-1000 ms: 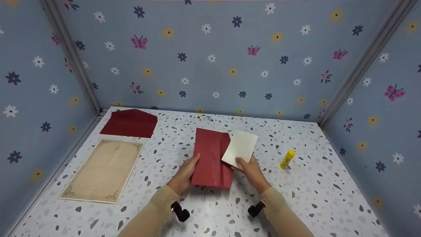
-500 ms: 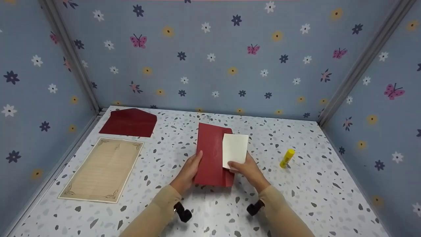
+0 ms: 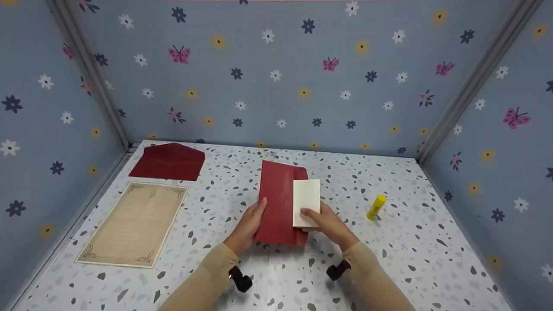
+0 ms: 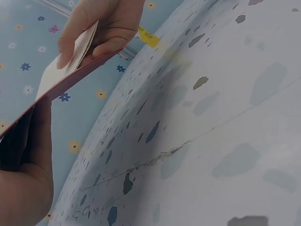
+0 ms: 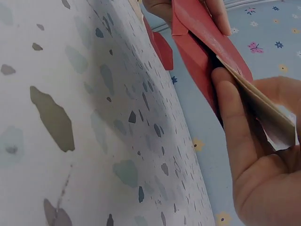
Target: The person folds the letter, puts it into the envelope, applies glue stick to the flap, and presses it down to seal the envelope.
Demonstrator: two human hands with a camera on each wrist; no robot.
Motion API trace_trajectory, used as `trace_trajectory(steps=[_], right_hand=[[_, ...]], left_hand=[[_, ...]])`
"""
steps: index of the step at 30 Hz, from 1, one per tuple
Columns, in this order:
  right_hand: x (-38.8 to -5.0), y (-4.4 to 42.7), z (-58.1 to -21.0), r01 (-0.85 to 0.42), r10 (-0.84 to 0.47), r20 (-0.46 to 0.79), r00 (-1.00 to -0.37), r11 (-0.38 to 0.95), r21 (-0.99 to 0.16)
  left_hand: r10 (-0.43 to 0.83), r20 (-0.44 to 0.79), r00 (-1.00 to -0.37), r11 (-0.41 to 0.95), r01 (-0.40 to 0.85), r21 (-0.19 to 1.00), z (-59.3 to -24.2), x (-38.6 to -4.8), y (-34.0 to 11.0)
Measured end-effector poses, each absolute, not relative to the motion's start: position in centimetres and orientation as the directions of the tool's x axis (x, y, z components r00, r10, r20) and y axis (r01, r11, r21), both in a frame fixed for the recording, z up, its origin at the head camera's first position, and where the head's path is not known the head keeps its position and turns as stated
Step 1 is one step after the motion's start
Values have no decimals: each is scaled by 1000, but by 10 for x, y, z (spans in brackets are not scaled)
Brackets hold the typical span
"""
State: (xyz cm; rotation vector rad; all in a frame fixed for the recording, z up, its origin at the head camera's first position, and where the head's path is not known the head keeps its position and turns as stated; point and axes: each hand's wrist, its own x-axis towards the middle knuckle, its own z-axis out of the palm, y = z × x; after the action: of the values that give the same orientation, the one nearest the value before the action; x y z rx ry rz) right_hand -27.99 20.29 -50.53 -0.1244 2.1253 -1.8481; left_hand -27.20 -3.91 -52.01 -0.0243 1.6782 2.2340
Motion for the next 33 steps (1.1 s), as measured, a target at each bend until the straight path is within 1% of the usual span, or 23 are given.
trace_trajectory(steps=[3,6,13,16,22,27,29,33], right_hand=[[-282,203,-501,175,-204,-213,-955,189,-966],[-284,204,-497,165,-154,-196,-968,190,-968],[-282,205,-497,90,-192,-114,-975,129,-988],[-283,203,-497,64,-193,-92,-977,145,-987],[-284,198,-498,52,-123,-77,-989,194,-980],[-283,193,-502,20,-97,-35,-995,154,-988],[-282,191,-503,0,-87,-12,-996,143,-990],[-282,186,-504,-37,-63,26,-998,182,-983]], left_hand=[[254,-208,-945,-256,-273,927,-519,-273,-40],[245,-207,-947,-266,-271,925,-518,-274,-40],[221,-221,-950,-228,-270,935,-519,-274,-38],[207,-211,-955,-198,-252,947,-519,-273,-36],[192,-226,-955,-202,-263,943,-519,-273,-33],[183,-239,-954,-205,-275,939,-519,-273,-32],[195,-234,-952,-213,-274,938,-519,-272,-30],[241,-213,-947,-237,-271,933,-519,-271,-28]])
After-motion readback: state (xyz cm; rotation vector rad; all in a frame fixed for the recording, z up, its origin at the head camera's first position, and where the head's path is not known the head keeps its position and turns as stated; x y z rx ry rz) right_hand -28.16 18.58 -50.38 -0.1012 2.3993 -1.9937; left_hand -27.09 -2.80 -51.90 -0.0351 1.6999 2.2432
